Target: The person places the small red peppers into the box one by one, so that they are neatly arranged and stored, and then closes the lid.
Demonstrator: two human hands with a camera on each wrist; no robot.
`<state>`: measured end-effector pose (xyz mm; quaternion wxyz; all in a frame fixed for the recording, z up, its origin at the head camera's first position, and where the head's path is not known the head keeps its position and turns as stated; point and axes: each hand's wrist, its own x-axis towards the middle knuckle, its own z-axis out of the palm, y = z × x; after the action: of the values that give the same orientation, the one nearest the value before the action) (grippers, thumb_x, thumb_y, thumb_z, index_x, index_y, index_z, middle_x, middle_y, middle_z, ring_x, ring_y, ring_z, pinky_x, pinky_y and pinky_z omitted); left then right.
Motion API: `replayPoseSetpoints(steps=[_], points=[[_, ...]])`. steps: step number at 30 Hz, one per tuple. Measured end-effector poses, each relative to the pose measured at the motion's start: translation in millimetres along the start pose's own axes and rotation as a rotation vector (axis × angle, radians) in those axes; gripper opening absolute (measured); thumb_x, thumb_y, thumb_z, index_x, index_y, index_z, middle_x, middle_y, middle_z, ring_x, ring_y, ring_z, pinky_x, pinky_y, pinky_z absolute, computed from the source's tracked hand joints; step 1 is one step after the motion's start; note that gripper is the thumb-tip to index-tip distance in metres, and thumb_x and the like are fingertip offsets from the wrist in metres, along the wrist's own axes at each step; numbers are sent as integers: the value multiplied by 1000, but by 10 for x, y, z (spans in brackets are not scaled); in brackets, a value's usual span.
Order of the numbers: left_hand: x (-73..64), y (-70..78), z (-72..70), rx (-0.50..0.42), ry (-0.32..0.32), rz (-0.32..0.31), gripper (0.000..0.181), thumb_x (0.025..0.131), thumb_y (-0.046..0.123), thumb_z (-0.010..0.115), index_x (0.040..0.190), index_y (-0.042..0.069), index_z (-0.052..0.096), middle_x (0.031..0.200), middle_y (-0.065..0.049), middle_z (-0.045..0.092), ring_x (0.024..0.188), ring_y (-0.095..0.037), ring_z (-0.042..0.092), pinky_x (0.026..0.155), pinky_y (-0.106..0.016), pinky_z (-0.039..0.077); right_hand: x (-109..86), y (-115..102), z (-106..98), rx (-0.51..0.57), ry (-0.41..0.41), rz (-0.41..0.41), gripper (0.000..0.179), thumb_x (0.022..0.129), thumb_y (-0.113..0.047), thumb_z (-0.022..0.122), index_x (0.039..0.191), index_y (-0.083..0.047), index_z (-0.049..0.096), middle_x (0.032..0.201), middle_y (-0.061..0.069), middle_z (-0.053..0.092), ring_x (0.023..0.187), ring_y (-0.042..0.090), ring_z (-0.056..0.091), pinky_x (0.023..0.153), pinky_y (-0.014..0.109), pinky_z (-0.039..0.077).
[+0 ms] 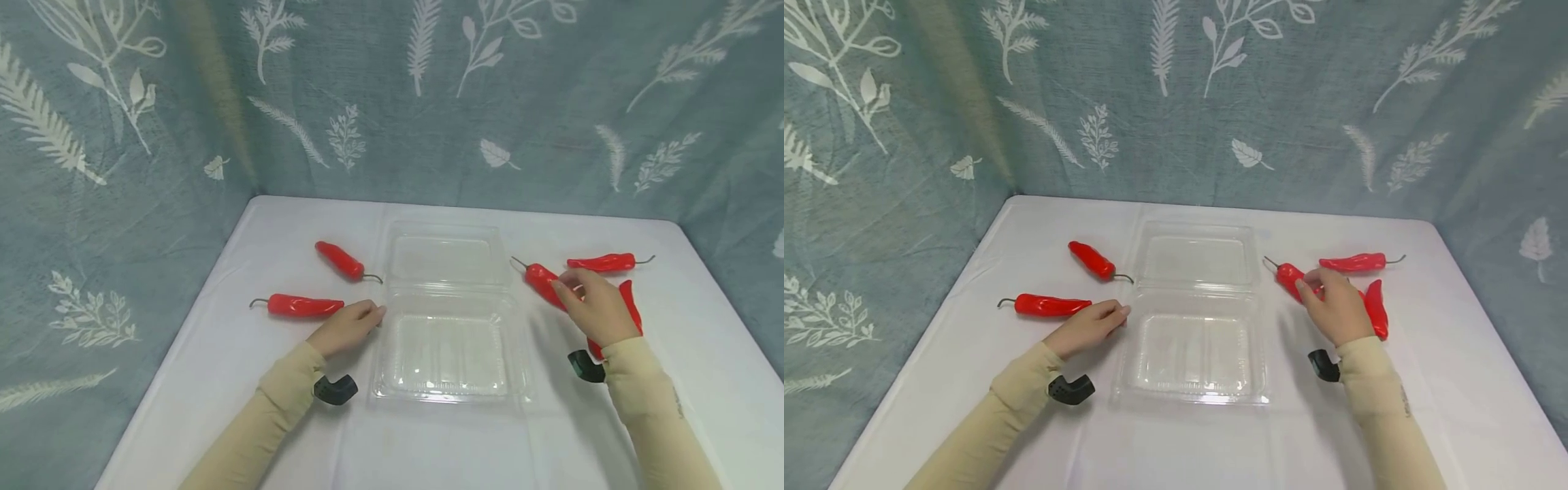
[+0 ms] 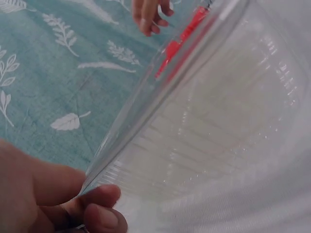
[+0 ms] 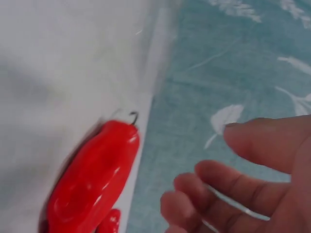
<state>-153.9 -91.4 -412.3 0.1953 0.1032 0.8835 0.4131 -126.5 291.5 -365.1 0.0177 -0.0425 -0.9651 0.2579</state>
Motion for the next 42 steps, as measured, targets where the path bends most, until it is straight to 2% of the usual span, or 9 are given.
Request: replayPoseSetpoints(steps=[7, 14, 19, 25, 33, 42], points=[[-11, -5, 1, -19, 7, 7, 30, 101, 31, 44, 86, 10, 57, 74, -2, 48, 75, -15, 47, 69, -28, 38, 187, 44, 130, -96, -48, 41, 58, 88, -21, 68, 133, 5, 44, 131, 31, 44, 116, 47, 42, 90, 61, 45], [9, -16, 25, -9, 14, -5, 29, 101, 30, 44, 85, 10, 57, 73, -2, 46, 73, -16, 45, 67, -27, 37, 289, 96, 245, -157, -63, 59, 64, 85, -17, 71, 139, 1, 40, 137, 30, 37, 123, 49, 34, 89, 64, 43], [1, -6, 28, -5, 18, -12, 29, 101, 31, 44, 85, 10, 57, 74, -2, 47, 73, -16, 46, 67, -27, 37, 321, 123, 304, -179, -69, 83, 63, 84, -14, 70, 138, 1, 42, 138, 30, 37, 121, 50, 36, 88, 65, 43], [0, -2, 30, -12, 18, 5, 29, 101, 30, 44, 85, 10, 57, 74, -2, 47, 74, -15, 46, 68, -27, 38, 332, 143, 336, -210, -47, 76, 63, 81, -12, 74, 135, 2, 44, 131, 30, 43, 116, 50, 40, 87, 64, 44], [2, 1, 13, -13, 14, 16, 29, 101, 30, 44, 86, 9, 57, 74, -2, 47, 74, -15, 46, 68, -28, 38, 344, 159, 358, -230, -18, 57, 66, 79, -12, 76, 134, 3, 45, 130, 29, 45, 115, 50, 42, 89, 64, 43], [7, -1, 5, -11, 13, 10, 29, 101, 30, 44, 87, 9, 58, 75, -2, 48, 75, -15, 46, 68, -28, 38, 390, 182, 369, -247, -26, 66, 67, 79, -13, 76, 135, 3, 43, 128, 29, 45, 114, 50, 42, 91, 65, 41]])
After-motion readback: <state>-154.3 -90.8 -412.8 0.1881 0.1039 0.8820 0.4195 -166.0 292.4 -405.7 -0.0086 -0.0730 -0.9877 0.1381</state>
